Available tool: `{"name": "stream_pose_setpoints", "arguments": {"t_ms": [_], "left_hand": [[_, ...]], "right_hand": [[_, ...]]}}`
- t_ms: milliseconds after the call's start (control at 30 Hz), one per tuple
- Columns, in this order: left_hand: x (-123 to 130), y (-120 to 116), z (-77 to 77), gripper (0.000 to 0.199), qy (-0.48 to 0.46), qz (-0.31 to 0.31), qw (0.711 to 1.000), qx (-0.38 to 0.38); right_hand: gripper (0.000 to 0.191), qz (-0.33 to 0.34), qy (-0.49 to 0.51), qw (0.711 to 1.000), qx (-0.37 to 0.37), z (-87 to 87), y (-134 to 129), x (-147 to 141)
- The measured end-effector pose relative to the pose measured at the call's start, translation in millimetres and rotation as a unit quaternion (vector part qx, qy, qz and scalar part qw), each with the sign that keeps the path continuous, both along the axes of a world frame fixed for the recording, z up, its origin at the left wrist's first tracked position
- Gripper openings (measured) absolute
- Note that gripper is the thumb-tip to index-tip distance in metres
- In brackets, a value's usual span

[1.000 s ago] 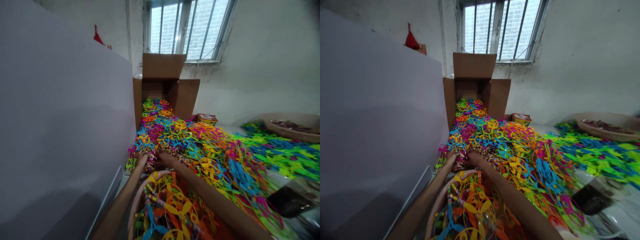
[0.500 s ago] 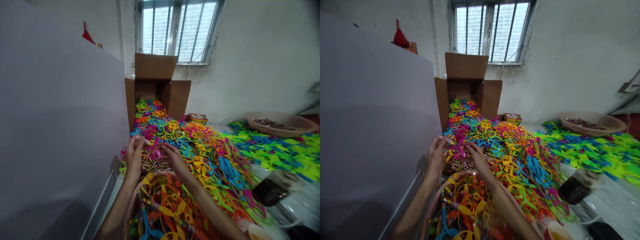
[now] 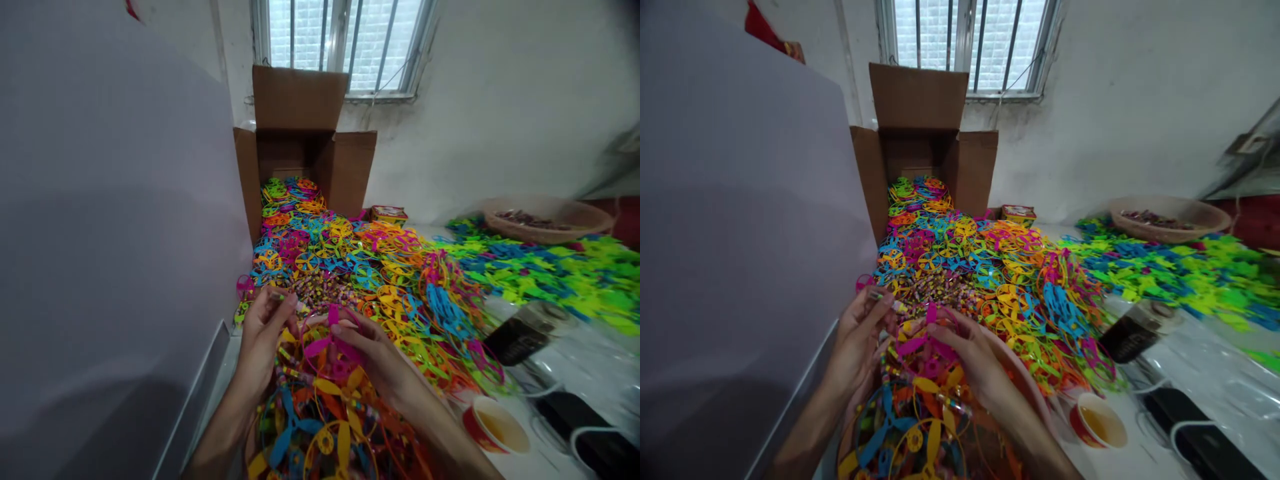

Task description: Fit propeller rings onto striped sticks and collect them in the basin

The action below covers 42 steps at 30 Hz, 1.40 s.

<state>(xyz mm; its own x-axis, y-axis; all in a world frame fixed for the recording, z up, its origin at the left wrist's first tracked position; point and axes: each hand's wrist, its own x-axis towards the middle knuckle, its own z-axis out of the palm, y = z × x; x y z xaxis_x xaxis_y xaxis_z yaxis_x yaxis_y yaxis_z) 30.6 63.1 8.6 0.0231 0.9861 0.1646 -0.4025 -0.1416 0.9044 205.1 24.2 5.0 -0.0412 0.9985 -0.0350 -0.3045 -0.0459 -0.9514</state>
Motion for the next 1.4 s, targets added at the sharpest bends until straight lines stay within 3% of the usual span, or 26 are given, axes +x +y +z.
{"name": "stream_pose_setpoints", "arguments": {"t_ms": [233,533,767,933,1067,1200,1400], "left_hand": [[-6,-13,4.5,0.018,0.048,-0.109,0.993,-0.007],[-6,-15,10.4,0.024,0.077,-0.15,0.985,-0.033],[-18,-17,28.6,0.028,0.222,-0.206,0.953,0.02],[-24,-14,39.5,0.028,0.304,-0.212,0.927,0.064],[-26,-11,40.3,0.028,0.36,-0.193,0.905,0.12],[-27,-13,41.1,0.024,0.388,-0.202,0.891,0.123],[-24,-22,41.7,0.021,0.42,-0.17,0.879,0.15]], "right_hand": [[0.021,0.045,-0.054,0.997,0.013,16.5,-16,1],[0.023,0.027,-0.106,0.992,0.06,18.3,-21,5],[0.024,0.07,-0.2,0.973,0.089,21.2,-32,11],[0.024,0.07,-0.308,0.935,0.161,26.9,-34,15],[0.023,0.036,-0.374,0.903,0.209,24.6,-37,15],[0.018,0.031,-0.429,0.86,0.274,21.7,-44,14],[0.032,0.046,-0.481,0.8,0.356,20.4,-51,18]]}}
